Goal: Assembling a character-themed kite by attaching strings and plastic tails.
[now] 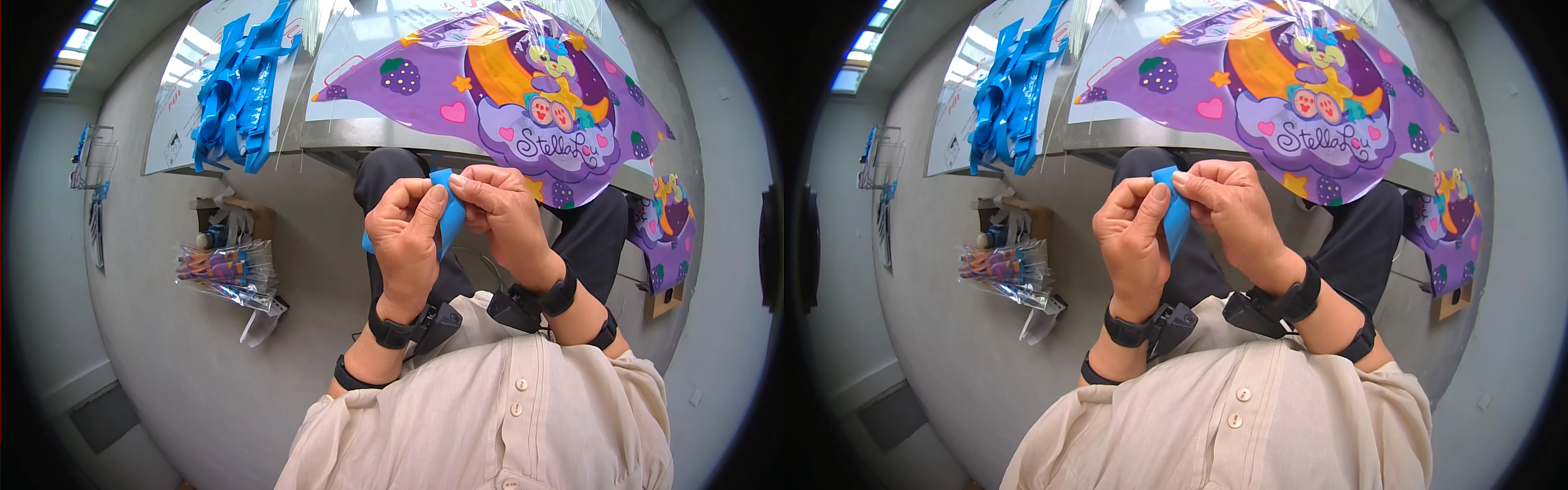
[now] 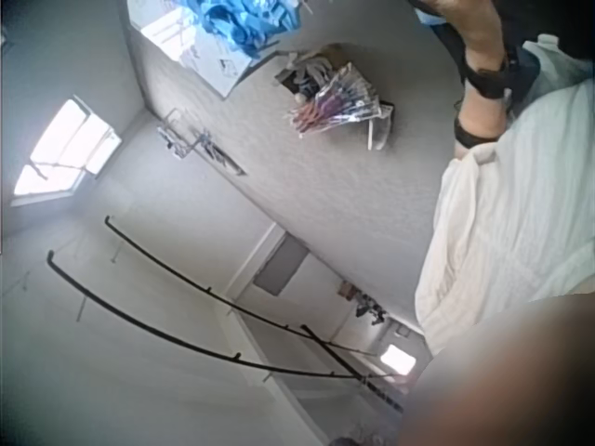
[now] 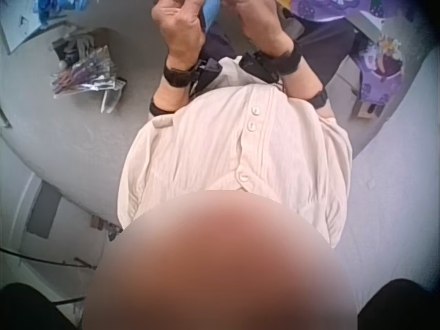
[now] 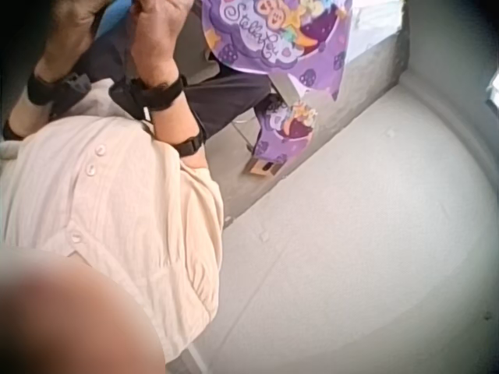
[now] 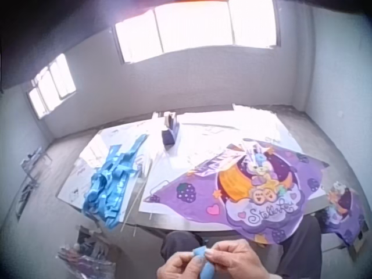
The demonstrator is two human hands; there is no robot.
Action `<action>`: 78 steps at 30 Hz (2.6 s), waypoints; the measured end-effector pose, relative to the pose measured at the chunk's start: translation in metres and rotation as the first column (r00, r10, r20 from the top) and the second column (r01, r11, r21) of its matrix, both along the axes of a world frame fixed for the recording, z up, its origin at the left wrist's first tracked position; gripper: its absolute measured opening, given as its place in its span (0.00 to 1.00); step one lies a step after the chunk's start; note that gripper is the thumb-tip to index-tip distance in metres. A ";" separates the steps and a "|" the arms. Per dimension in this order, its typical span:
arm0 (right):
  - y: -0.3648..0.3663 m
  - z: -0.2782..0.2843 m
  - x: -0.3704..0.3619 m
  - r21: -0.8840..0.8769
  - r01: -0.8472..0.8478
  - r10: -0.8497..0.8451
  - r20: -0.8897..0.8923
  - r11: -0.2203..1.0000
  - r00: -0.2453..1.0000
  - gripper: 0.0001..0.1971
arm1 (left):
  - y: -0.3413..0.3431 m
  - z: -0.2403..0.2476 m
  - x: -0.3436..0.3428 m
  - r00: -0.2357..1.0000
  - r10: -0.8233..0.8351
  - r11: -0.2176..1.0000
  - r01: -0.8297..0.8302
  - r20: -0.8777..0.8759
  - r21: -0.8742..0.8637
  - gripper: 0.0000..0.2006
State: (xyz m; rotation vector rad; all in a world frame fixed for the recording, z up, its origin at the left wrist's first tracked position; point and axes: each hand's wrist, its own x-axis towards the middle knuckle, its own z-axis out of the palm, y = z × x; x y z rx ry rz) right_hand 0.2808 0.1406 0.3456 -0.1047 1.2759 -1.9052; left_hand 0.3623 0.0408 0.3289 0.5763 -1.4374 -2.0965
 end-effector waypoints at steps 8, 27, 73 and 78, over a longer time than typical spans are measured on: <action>-0.002 0.002 0.008 0.137 0.273 -0.183 -0.461 0.952 0.868 0.11 | 0.005 0.003 0.000 0.983 0.098 0.953 -0.048 0.155 -0.300 0.01; 0.005 0.004 0.000 -0.023 0.093 -0.087 0.190 0.995 0.978 0.08 | 0.000 -0.002 -0.003 0.991 0.071 0.255 -0.126 -0.111 -0.959 0.15; 0.011 -0.007 -0.003 -0.076 0.048 -0.024 0.290 0.996 0.957 0.12 | 0.003 -0.004 -0.002 0.995 -0.032 0.486 -0.070 -0.098 -0.871 0.09; 0.013 -0.010 -0.002 -0.069 0.032 -0.012 0.270 0.997 0.963 0.12 | 0.008 0.000 0.001 0.998 -0.048 0.630 -0.007 -0.048 -0.777 0.07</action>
